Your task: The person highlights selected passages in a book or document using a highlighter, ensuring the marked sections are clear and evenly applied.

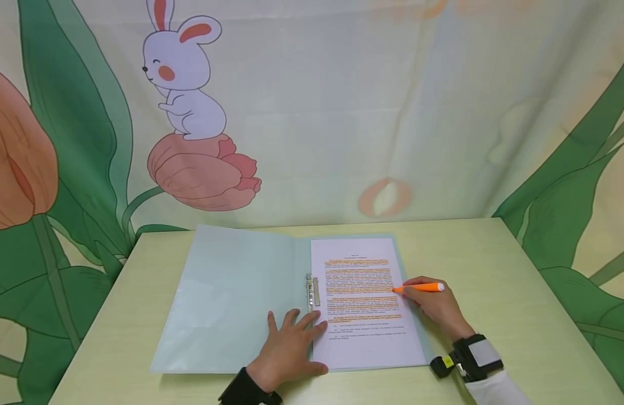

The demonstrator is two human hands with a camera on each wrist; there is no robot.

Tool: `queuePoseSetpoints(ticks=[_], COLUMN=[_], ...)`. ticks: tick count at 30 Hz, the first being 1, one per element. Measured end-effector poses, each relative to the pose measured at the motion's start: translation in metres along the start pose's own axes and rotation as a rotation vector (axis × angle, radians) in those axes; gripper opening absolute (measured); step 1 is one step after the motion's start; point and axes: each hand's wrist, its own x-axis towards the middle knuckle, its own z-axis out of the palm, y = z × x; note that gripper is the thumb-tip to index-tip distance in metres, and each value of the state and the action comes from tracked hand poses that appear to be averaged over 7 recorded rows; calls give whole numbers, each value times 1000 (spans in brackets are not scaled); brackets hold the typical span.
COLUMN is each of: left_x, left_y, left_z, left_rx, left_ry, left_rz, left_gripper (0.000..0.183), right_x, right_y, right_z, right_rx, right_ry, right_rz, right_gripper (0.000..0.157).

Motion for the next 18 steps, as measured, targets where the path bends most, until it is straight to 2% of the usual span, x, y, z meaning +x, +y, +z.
queuePoseSetpoints(ticks=[18], left_x=[0], left_y=[0], left_z=[1], left_rx=[-5], left_ry=[2], left_rz=[-2], left_gripper=[82], right_x=[2], right_y=[4], right_z=[-4], right_rx=[22], right_ry=[11], right_rz=[9], right_gripper=[32])
